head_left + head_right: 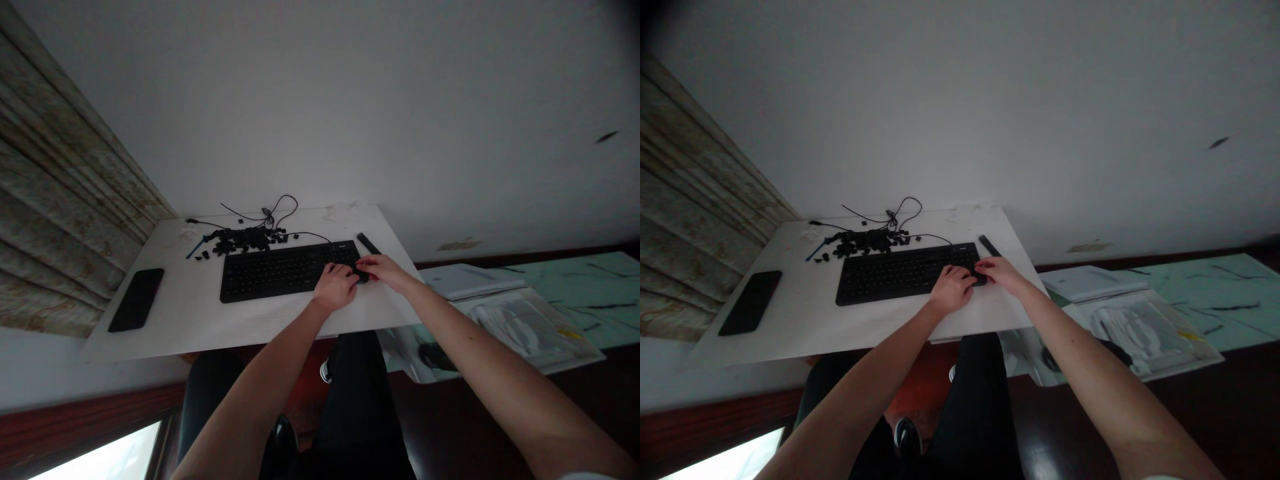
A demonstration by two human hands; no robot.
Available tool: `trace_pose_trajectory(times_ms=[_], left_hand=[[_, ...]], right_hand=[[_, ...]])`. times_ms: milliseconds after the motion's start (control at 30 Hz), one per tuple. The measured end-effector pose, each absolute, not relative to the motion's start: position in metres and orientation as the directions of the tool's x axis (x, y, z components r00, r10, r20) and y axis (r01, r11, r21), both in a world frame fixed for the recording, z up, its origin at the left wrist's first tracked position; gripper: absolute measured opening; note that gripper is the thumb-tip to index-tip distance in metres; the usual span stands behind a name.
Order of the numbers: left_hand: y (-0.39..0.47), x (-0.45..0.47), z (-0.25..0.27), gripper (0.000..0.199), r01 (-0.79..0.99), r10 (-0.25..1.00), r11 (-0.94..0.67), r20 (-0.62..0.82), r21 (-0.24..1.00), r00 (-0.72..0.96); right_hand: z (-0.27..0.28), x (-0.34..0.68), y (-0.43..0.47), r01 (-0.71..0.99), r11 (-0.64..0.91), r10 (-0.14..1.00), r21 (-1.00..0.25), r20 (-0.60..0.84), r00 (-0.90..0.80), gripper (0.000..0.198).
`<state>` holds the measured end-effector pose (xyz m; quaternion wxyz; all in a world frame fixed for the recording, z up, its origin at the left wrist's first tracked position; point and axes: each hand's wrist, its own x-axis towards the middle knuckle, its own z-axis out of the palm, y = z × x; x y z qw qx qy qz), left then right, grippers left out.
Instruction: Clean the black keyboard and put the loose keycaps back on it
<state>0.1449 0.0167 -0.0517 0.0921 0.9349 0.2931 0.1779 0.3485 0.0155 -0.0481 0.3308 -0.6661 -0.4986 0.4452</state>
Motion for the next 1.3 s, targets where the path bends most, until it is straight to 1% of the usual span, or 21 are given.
trace_pose_trajectory(times_ms=[133,267,433,500,567,833,1067,1200,1300], left_hand=[[0.017,0.145,-0.052,0.026,0.515,0.581,-0.811,0.280,0.278,0.764],[0.016,0.145,-0.052,0.026,0.515,0.581,-0.811,0.285,0.279,0.762],[0.016,0.145,-0.052,0.027,0.517,0.581,-0.812,0.280,0.271,0.764],[0.016,0.145,-0.052,0.027,0.518,0.581,-0.812,0.278,0.269,0.765],[0.016,0.145,-0.053,0.027,0.520,0.582,-0.810,0.274,0.270,0.765],[0.016,0.144,-0.053,0.027,0.520,0.585,-0.809,0.277,0.276,0.762],[0.016,0.144,-0.052,0.030,0.519,0.582,-0.810,0.277,0.273,0.764],[0.017,0.145,-0.052,0.033,0.518,0.577,-0.815,0.282,0.260,0.767],[0.017,0.145,-0.053,0.035,0.511,0.568,-0.821,0.286,0.253,0.772]], right_hand=[[-0.051,0.345,0.012,0.361,-0.267,0.963,-0.893,-0.234,0.133,0.035],[-0.055,0.343,0.009,0.412,-0.233,0.971,-0.881,-0.192,0.139,0.035],[-0.062,0.343,0.007,0.519,-0.086,0.990,-0.850,-0.015,0.140,0.029],[-0.066,0.344,0.007,0.539,-0.057,0.989,-0.840,0.024,0.143,0.027],[-0.068,0.345,0.009,0.541,-0.065,0.988,-0.838,0.020,0.150,0.026],[-0.059,0.347,0.014,0.550,-0.131,0.991,-0.825,-0.089,0.102,0.030],[-0.060,0.348,0.009,0.509,-0.124,0.991,-0.852,-0.085,0.100,0.034],[-0.058,0.349,0.009,0.517,-0.097,0.995,-0.851,-0.066,0.077,0.037],[-0.053,0.347,0.009,0.506,-0.117,0.993,-0.854,-0.089,0.080,0.040]])
